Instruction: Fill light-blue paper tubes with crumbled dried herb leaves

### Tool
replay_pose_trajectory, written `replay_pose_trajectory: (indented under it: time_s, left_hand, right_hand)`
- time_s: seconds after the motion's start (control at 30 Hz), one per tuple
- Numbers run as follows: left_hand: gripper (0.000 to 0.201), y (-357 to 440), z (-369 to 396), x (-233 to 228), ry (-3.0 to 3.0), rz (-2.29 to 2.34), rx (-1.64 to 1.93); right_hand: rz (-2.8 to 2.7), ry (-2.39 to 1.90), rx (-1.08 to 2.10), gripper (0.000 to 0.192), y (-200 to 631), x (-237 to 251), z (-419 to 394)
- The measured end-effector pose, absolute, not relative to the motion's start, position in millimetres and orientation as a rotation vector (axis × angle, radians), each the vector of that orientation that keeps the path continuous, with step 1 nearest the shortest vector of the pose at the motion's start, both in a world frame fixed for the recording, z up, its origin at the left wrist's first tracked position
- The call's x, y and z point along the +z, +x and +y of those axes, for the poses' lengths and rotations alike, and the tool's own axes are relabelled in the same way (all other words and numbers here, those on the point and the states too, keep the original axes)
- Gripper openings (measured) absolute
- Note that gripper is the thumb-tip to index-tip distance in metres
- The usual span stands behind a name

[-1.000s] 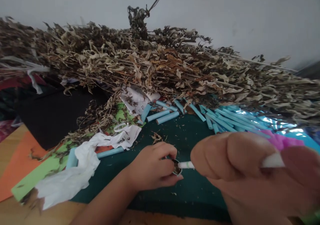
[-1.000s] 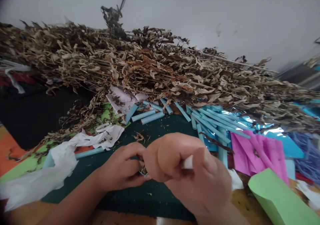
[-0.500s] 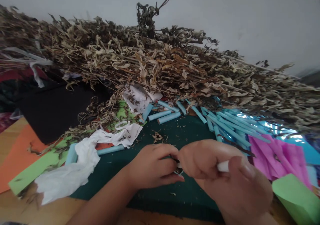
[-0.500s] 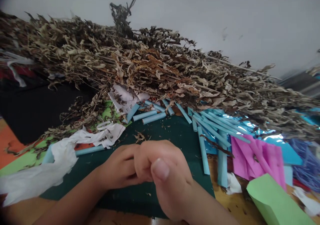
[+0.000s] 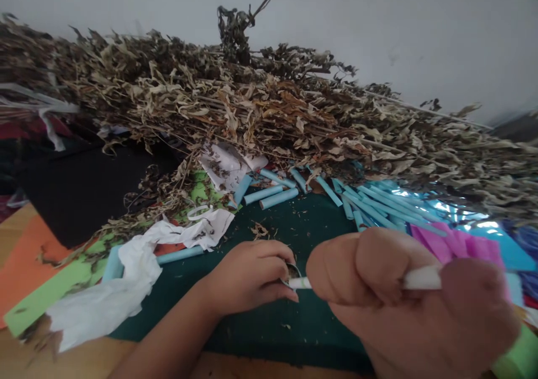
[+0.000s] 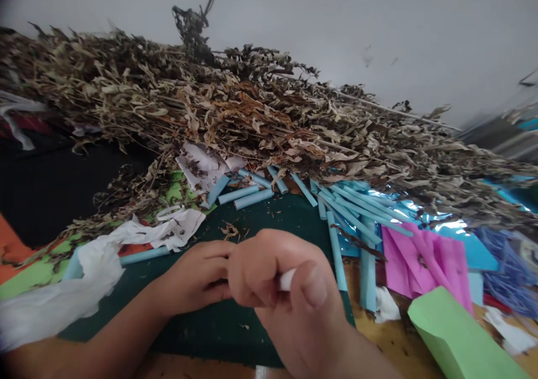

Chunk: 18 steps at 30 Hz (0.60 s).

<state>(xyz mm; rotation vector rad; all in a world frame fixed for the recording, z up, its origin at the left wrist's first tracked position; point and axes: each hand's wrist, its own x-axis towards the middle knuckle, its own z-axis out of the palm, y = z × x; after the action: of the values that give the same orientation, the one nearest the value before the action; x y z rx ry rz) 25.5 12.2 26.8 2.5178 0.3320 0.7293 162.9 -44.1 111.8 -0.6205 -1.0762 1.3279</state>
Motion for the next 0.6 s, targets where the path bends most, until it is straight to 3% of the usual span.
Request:
replay_pose_trajectory:
  time_s: [0.6]
  left_hand:
    - [0.027,24.9,11.1,22.7,2.432,0.377,0.796]
  right_hand:
    - [-1.102,-0.655,1.298,0.05,159.7,105.0,-42.7]
